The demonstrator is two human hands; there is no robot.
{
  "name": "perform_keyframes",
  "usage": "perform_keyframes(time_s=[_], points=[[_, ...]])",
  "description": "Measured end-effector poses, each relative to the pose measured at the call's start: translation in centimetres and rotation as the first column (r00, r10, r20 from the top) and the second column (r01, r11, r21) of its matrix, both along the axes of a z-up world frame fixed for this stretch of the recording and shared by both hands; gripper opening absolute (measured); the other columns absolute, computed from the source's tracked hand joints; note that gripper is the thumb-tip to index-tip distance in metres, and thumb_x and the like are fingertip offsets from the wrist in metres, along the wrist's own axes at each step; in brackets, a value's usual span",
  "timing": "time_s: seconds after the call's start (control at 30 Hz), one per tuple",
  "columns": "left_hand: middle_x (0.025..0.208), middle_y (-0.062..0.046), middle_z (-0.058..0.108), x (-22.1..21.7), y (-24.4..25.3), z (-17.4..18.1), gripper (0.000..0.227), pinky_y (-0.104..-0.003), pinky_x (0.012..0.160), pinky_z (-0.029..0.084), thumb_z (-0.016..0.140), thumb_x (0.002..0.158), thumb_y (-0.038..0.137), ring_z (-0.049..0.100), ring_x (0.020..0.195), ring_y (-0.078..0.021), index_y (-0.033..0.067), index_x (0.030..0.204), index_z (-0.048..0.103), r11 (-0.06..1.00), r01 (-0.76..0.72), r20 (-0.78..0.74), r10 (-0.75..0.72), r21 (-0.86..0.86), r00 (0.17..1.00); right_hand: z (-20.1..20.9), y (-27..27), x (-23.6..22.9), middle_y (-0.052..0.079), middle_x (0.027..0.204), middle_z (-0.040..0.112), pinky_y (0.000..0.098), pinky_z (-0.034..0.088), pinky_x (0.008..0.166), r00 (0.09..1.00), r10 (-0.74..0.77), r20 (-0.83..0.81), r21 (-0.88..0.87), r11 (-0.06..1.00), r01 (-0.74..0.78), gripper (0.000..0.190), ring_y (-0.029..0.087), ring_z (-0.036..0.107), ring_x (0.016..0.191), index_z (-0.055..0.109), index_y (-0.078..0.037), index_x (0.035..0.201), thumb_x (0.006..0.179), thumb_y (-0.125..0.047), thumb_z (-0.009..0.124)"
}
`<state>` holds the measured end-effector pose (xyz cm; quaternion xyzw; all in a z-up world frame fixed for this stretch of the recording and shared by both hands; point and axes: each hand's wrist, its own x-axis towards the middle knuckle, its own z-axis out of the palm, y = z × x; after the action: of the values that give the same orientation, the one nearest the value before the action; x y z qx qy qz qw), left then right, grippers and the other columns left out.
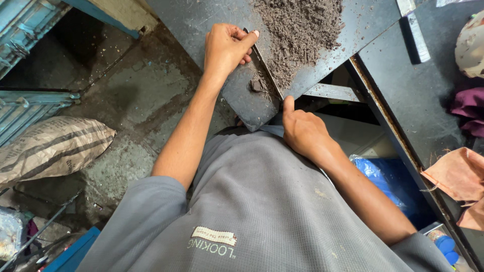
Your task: The person grates a dark solid material into fine shavings on a metal table using a hand grater. After grating, the person uses the grater to scrape the accumulated shavings into a white bucket.
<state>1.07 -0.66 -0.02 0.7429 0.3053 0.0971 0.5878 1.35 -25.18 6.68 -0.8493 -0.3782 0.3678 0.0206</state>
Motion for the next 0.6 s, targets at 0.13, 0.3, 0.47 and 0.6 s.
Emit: perform_keyframes(time_s=[0.13,0.3,0.47,0.6], points=[[0.061,-0.004,0.073,0.1,0.0,0.1,0.029,-0.023,0.044,0.058,0.079,0.087,0.027,0.073,0.05,-0.0088,0.0015,0.075,0.073,1.0,-0.009,-0.008,0.009,-0.002,1.0,-0.5,0.0,0.0,0.032,0.089,0.069,0.0568,0.054,0.073,1.0,-0.012,0.01,-0.003,1.0,0.012,0.043,0.049,0.069,0.085,0.039,0.008,0.123,0.085,-0.003,0.054],[0.061,-0.004,0.073,0.3,-0.2,0.7,0.029,-0.023,0.044,0.057,0.079,0.087,0.027,0.072,0.05,-0.0088,0.0014,0.075,0.073,1.0,-0.012,0.005,0.012,0.004,1.0,1.1,-0.6,1.1,0.032,0.084,0.068,0.0545,0.055,0.073,0.999,-0.01,-0.03,0.037,0.999,0.011,0.041,0.048,0.069,0.082,0.04,0.009,0.12,0.083,-0.002,0.055],[0.058,-0.003,0.071,0.7,-1.0,0.8,0.03,-0.023,0.043,0.056,0.079,0.088,0.026,0.072,0.049,-0.0081,0.0022,0.071,0.072,0.998,-0.002,0.006,0.002,0.07,1.0,0.3,-1.5,1.7,0.027,0.083,0.069,0.0566,0.054,0.068,0.991,0.033,0.129,0.042,0.998,-0.038,0.037,0.046,0.07,0.078,0.042,0.006,0.123,0.088,-0.002,0.052],[0.057,-0.004,0.071,1.1,-1.1,0.7,0.03,-0.023,0.042,0.056,0.079,0.087,0.026,0.072,0.048,-0.0082,0.0023,0.07,0.072,0.998,-0.031,-0.006,0.031,0.049,0.999,-0.3,-1.8,2.1,0.027,0.08,0.069,0.0563,0.054,0.064,0.996,0.03,0.09,0.074,0.997,-0.037,0.045,0.047,0.068,0.078,0.041,0.005,0.115,0.078,-0.011,0.062]])
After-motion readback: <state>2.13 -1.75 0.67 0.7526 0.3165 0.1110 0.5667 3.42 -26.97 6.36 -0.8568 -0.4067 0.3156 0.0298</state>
